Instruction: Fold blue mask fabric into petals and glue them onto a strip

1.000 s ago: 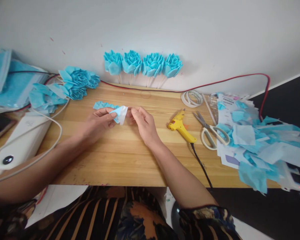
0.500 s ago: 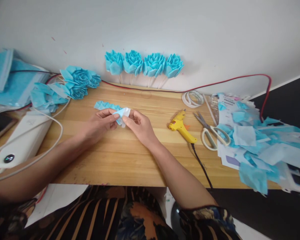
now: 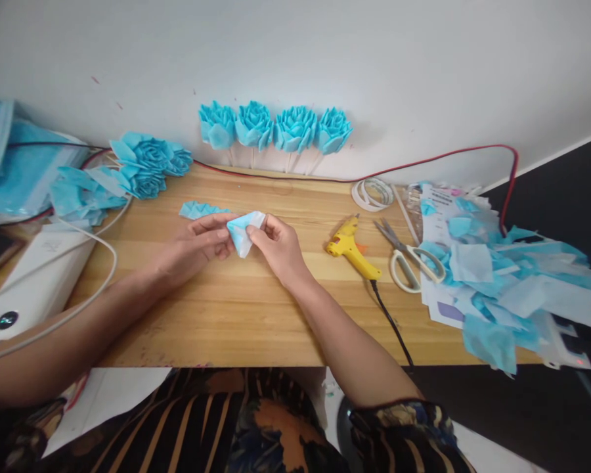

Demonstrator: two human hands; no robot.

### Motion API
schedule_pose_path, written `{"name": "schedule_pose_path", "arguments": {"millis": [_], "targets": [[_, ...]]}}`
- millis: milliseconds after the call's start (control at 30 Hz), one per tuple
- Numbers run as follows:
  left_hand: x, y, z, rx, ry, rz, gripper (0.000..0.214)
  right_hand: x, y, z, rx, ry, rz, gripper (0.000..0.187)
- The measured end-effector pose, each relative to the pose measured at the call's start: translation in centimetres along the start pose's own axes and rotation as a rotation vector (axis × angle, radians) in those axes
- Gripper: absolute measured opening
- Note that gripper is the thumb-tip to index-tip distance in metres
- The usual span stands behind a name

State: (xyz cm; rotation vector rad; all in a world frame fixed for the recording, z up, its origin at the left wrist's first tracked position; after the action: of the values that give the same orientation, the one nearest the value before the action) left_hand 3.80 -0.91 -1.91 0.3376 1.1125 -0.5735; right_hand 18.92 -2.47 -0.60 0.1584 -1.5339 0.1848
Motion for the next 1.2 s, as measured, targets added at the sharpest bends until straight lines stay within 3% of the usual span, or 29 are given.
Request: {"name": "schedule_pose_path", "arguments": {"millis": [300,600,900,1100,1200], "targets": [[-0.7,0.0,0.1,-0.022,0.210,0.066,0.035,-0.7,0.0,0.6,0.093,0.019,-0.009,0.017],[-0.8,-0.2,-0.3,-0.098,0.227,0.072,0.029,-0.3,-0.2,0.6,0.120,-0.065,0.013,0.022],[-0.9,0.0,0.0,-0.046,0.233,0.101,0.032,-1.2,0.1,0.6,0.117,-0.120,0.030,0.019],[-1.2,-0.3,-1.0,-0.185,0.235,0.127,0.032,-1.0,0.1,0.4,0.084,-0.128,0.024,0.018],[-1.5,-0.4,-0.9,-0.170,0.304,0.088,0.030,-0.9,0.1,0.5,0.093,-0.120,0.027,0.018]]}}
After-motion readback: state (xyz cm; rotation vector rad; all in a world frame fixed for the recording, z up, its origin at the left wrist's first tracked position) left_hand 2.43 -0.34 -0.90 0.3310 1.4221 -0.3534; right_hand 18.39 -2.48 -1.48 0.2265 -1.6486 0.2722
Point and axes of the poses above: each hand's wrist, its own y-axis towards the middle knuckle, its own z-axis out of the palm, x = y × z, the point moved 6 cm from there along y, towards the middle knuckle, and after that the axes turned 11 degrees about x, right-handed, at the moved point
